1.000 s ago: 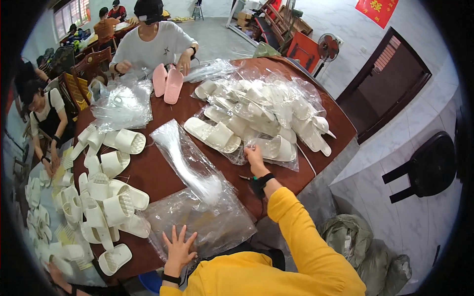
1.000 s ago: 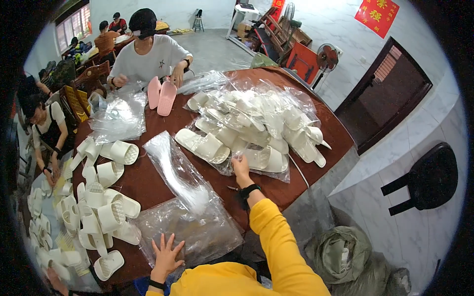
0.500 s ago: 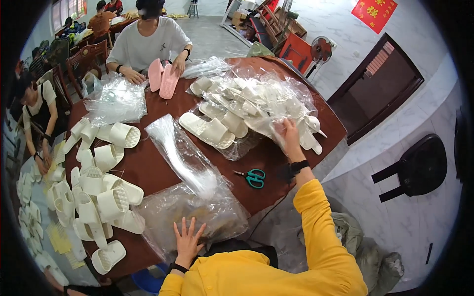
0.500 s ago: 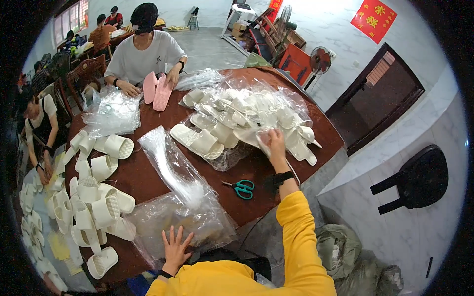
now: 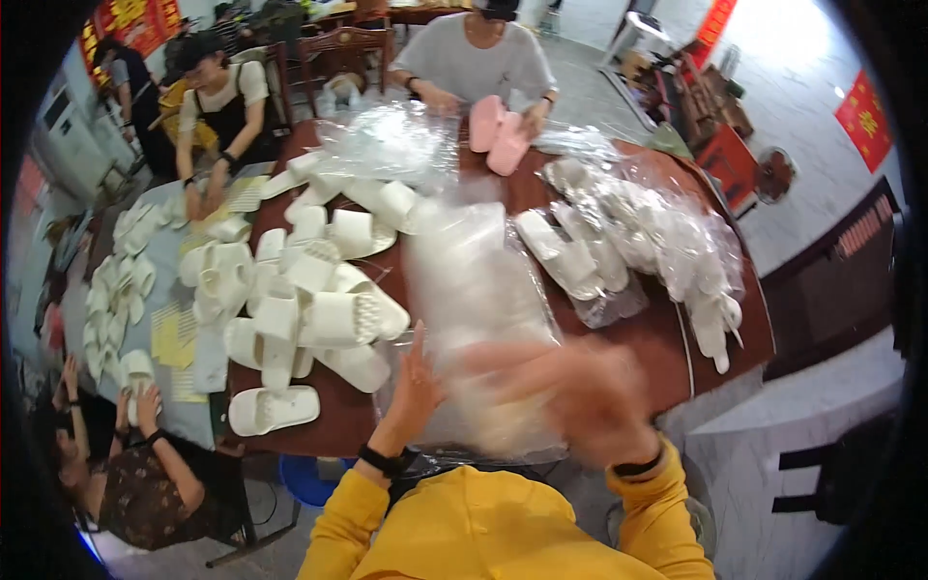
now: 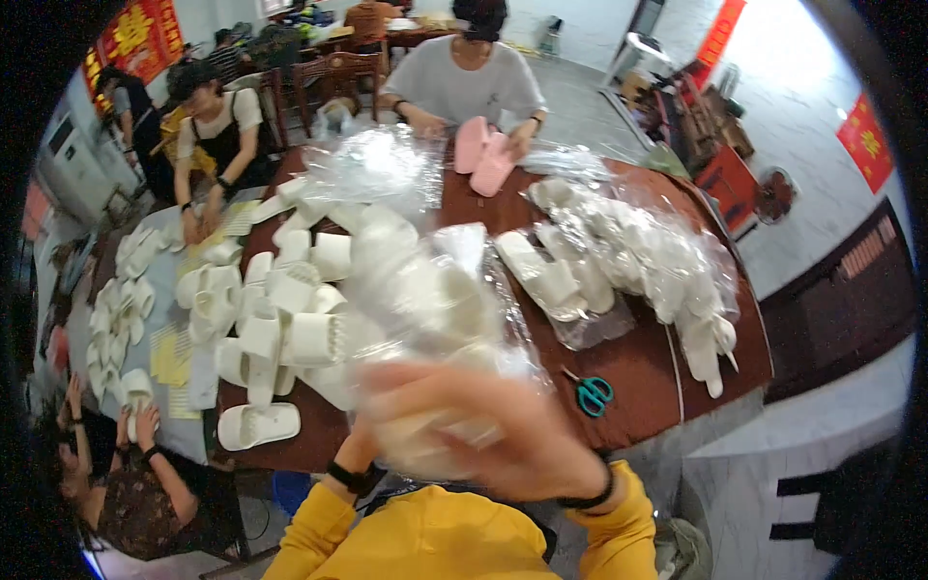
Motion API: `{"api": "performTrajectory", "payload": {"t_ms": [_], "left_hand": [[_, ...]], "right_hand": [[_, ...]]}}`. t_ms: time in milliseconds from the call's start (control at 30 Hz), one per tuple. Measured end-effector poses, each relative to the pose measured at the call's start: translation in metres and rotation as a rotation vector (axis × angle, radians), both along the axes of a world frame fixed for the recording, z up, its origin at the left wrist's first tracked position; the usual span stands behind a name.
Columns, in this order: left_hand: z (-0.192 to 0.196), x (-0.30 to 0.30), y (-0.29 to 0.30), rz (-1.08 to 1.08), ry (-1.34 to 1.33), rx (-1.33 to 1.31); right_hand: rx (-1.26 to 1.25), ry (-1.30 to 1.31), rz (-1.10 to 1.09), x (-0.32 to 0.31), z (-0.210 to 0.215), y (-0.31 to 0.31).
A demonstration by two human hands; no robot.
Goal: The recorder is packing sandals into plastic bags in a shoe manufacturing facility.
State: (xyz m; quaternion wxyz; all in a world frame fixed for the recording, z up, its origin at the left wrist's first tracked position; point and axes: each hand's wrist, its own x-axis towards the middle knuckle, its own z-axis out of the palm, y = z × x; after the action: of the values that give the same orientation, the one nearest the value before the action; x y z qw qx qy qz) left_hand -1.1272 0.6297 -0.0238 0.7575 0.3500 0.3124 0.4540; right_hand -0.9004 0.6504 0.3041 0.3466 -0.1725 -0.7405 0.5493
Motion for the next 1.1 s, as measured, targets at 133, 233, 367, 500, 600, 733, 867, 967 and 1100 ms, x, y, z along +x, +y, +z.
{"api": "performTrajectory", "payload": {"t_ms": [133,233,367,500,600,733,867,967,1100], "left_hand": [[-0.014,-0.051,-0.003,-0.04,0.301,0.22],[0.004,-0.073,0.016,0.038,0.397,0.278],[-0.004,-0.086,-0.024,0.126,0.521,0.347],[0.002,-0.102,-0.03,0.217,0.662,0.4],[-0.001,-0.107,-0.049,0.248,0.748,0.454],[-0.004,-0.148,-0.051,0.289,0.87,0.514],[0.001,-0.182,-0.042,0.314,0.989,0.567],[0.008,-0.149,-0.043,0.331,1.084,0.62],[-0.029,-0.138,-0.038,0.541,0.369,0.28]], "right_hand": [[0.493,-0.362,0.06,-0.088,-0.053,-0.003],[0.256,-0.391,-0.268,-0.087,-0.14,0.02],[-0.15,-0.373,-0.447,-0.08,-0.221,0.034],[-0.682,-0.2,-0.349,-0.119,-0.2,0.028],[-0.429,-0.371,-0.328,-0.137,-0.207,0.017],[-0.274,-0.344,-0.213,-0.184,-0.184,0.019],[-0.139,-0.091,-0.081,-0.24,-0.139,0.024],[-0.177,-0.215,-0.196,-0.261,-0.2,0.044],[-0.454,-0.13,-0.231,-0.259,-0.223,0.035]]}}
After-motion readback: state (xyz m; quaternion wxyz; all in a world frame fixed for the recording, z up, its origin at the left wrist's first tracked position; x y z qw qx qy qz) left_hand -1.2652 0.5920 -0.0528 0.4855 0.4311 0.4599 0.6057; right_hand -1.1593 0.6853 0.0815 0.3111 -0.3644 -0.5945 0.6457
